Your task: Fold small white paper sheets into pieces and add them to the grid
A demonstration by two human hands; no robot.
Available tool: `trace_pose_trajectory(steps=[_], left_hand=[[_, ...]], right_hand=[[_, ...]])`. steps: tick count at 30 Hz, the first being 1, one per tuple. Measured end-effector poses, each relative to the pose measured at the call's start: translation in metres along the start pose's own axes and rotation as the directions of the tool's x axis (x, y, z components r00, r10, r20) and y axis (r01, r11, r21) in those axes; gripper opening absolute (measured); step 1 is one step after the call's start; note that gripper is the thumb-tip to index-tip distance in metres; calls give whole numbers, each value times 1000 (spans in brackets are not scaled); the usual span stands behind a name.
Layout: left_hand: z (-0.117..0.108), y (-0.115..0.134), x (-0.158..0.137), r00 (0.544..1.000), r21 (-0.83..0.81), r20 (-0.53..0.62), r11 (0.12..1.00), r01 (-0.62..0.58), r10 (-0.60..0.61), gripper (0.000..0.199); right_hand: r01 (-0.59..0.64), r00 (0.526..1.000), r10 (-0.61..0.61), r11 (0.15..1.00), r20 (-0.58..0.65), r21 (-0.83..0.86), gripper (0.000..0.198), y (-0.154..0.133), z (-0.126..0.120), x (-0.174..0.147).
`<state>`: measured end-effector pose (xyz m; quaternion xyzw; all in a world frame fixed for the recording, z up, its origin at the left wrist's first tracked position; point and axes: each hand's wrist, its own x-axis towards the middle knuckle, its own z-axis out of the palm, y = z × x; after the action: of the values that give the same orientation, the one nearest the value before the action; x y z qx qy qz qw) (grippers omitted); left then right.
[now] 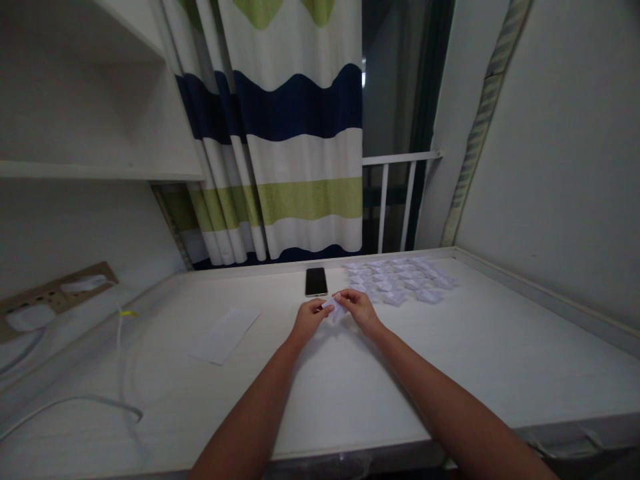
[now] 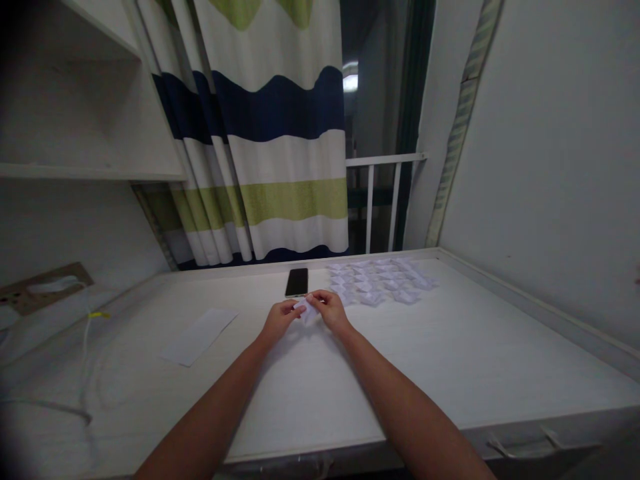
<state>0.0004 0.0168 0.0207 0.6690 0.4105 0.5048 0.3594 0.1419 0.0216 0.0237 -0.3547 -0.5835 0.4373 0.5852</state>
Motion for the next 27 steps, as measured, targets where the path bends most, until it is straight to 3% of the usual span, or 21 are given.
trace_pose_trajectory(steps=[7, 17, 27], left_hand=[[-3, 0, 1, 1000, 61, 4, 998, -14, 14, 30], [0, 3, -2, 997, -145, 56, 988, 58, -51, 33], [3, -4, 1, 995, -147, 63, 985, 88, -80, 26]], right_hand=[[-2, 1000, 4, 998, 31, -59, 27, -2, -1, 0], [-36, 999, 36, 999, 25, -21, 28, -1, -2, 0], [-94, 995, 93, 995, 27, 19, 26, -7, -1, -2]])
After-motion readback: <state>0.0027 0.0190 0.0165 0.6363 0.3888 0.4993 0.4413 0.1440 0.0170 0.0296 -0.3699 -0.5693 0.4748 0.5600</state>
